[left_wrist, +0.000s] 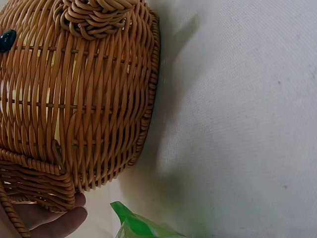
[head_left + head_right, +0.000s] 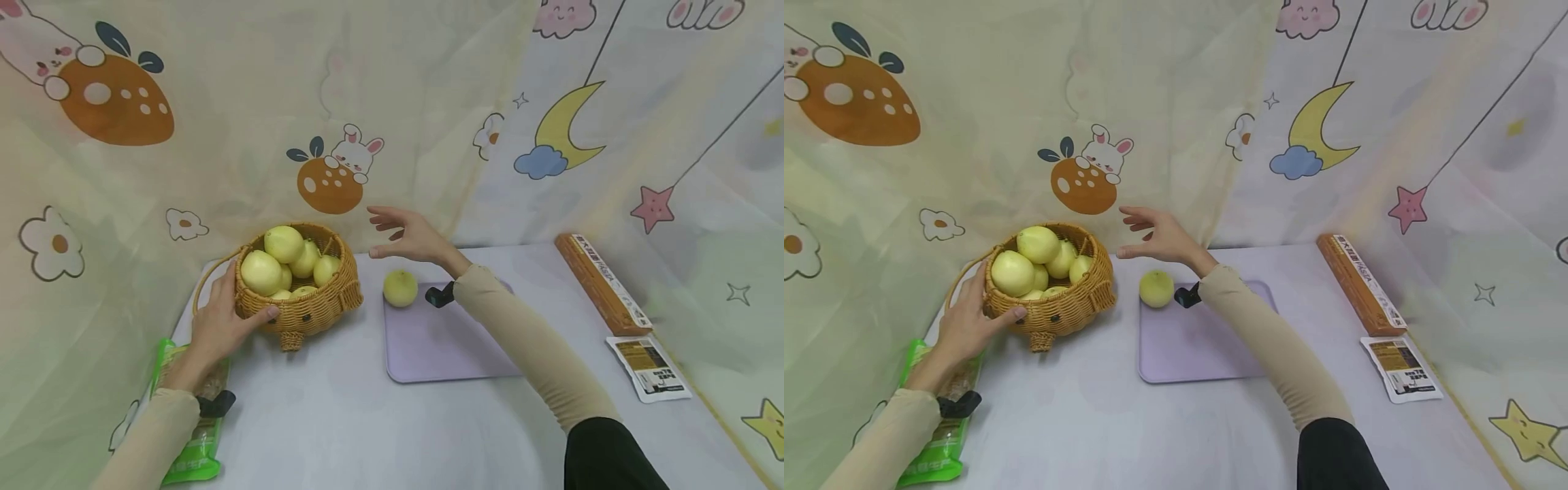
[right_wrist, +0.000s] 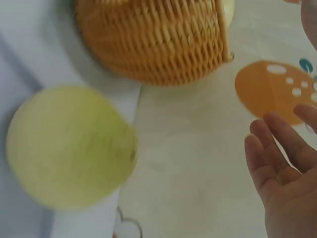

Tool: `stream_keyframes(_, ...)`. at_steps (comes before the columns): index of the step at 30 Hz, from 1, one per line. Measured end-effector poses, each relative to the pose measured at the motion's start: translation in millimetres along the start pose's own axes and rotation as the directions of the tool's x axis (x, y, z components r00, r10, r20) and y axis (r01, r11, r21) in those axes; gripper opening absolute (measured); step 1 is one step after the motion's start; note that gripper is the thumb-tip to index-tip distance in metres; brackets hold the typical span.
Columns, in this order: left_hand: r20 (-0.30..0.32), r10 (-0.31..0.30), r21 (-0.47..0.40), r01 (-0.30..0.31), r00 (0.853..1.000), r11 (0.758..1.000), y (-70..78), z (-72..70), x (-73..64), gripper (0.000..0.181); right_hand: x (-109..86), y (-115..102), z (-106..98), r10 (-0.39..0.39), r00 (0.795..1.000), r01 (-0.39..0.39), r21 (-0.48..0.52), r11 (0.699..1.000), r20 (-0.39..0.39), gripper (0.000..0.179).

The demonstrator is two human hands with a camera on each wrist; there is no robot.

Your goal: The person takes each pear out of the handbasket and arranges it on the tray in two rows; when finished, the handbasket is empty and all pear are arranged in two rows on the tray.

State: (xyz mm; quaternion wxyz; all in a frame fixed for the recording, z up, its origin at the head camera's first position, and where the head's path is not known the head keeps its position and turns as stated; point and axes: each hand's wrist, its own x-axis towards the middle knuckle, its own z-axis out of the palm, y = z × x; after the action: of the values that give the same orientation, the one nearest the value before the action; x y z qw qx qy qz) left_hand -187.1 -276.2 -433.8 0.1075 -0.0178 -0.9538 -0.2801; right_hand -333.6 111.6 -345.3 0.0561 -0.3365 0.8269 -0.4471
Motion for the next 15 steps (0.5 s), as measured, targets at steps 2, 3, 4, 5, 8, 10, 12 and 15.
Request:
stream_keyframes(2, 0.000, -0.001, 0.001, 0.001, 1.000, 1.000, -0.4, -0.1, -0.3, 0.124, 5.7, -5.5, 6.5, -0.008, 1.000, 0.008, 0.006, 1.000, 0.002, 0.084)
stream_keyframes(3, 0.000, -0.002, 0.001, 0.002, 1.000, 1.000, -0.3, -0.3, -0.4, 0.124, 8.7, -8.3, 9.5, -0.012, 1.000, 0.012, 0.007, 1.000, 0.004, 0.083)
stream_keyframes(4, 0.001, -0.001, 0.001, 0.001, 1.000, 1.000, -0.2, -0.3, -0.3, 0.124, 11.7, -11.5, 12.4, -0.014, 1.000, 0.014, 0.005, 1.000, 0.008, 0.082)
stream_keyframes(5, 0.003, -0.001, 0.002, 0.001, 1.000, 1.000, 0.2, -0.4, -0.2, 0.124, 14.7, -14.6, 15.2, -0.015, 1.000, 0.015, -0.008, 1.000, 0.011, 0.082)
stream_keyframes(8, 0.003, 0.000, 0.002, 0.000, 1.000, 1.000, 0.7, -0.6, 0.1, 0.124, 23.9, -23.8, 23.5, -0.019, 0.999, 0.020, -0.042, 0.999, 0.028, 0.081)
stream_keyframes(10, 0.000, 0.003, 0.002, -0.003, 1.000, 1.000, 0.7, -0.5, 0.4, 0.125, 30.8, -28.5, 28.9, -0.031, 0.999, 0.034, -0.060, 0.998, 0.039, 0.081)
stream_keyframes(12, -0.004, 0.006, 0.001, -0.006, 1.000, 1.000, 0.3, -0.2, 0.4, 0.124, 37.8, -32.6, 34.5, -0.047, 0.997, 0.050, -0.045, 0.998, 0.054, 0.080)
stream_keyframes(15, -0.001, 0.004, -0.003, -0.004, 1.000, 1.000, -0.9, 1.0, 0.3, 0.125, 48.2, -36.9, 43.8, -0.060, 0.995, 0.060, 0.006, 0.998, 0.074, 0.080)
